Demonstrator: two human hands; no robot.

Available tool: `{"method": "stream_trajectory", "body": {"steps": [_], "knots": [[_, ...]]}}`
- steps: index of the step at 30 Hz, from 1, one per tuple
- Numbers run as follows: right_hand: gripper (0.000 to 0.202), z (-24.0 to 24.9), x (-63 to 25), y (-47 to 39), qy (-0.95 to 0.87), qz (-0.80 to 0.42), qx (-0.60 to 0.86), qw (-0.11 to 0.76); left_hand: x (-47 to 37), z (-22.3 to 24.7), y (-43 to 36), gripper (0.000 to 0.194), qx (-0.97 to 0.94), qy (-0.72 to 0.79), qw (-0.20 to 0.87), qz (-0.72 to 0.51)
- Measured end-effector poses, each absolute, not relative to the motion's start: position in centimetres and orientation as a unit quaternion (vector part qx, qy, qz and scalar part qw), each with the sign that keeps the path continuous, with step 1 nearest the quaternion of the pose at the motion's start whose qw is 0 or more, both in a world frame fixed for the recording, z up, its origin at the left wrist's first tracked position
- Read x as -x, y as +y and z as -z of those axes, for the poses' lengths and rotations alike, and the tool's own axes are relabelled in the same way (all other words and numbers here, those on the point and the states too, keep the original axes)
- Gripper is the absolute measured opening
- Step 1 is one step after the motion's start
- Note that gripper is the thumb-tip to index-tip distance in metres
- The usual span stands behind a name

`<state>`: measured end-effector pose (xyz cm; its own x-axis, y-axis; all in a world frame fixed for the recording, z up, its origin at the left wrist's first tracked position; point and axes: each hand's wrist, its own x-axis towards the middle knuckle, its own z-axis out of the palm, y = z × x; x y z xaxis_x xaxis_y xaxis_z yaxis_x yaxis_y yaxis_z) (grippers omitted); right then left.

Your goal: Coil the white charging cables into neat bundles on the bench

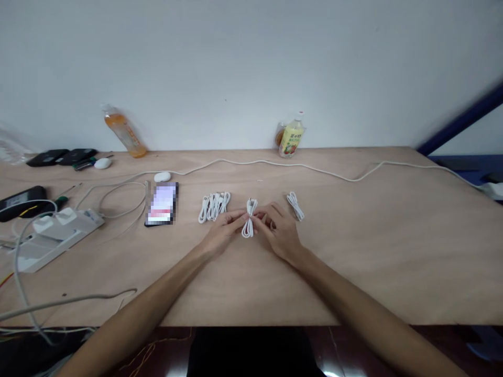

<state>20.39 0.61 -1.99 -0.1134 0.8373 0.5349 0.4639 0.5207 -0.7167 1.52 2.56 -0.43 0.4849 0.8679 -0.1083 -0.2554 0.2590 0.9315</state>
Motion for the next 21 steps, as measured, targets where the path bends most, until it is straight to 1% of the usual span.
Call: {"method": "stream_trajectory", "body": {"steps": [5, 8, 12, 15, 21], "knots": [[0.016, 2.06, -20.65, 0.65, -0.737, -0.161, 0.442, 0.485, -1.78, 0.14, 2.24, 0.046, -0.455, 0.311, 0.737, -0.391], [0.017, 2.03, -20.81, 0.78, -0.744, -0.163, 0.434, 0.481, -1.8, 0.04, 2.2, 0.05, -0.443, 0.31, 0.747, -0.386], [0.015, 1.99, -21.05, 1.02, -0.75, -0.179, 0.426, 0.473, -1.6, 0.04, 2.29, 0.049, -0.455, 0.312, 0.747, -0.371], [0.018, 2.07, -21.06, 1.17, -0.748, -0.203, 0.429, 0.464, -1.42, 0.23, 2.47, 0.05, -0.481, 0.313, 0.727, -0.377], [0.017, 2.43, -20.62, 1.22, -0.74, -0.216, 0.454, 0.447, -1.3, 0.3, 2.58, 0.05, -0.537, 0.351, 0.645, -0.416]]}}
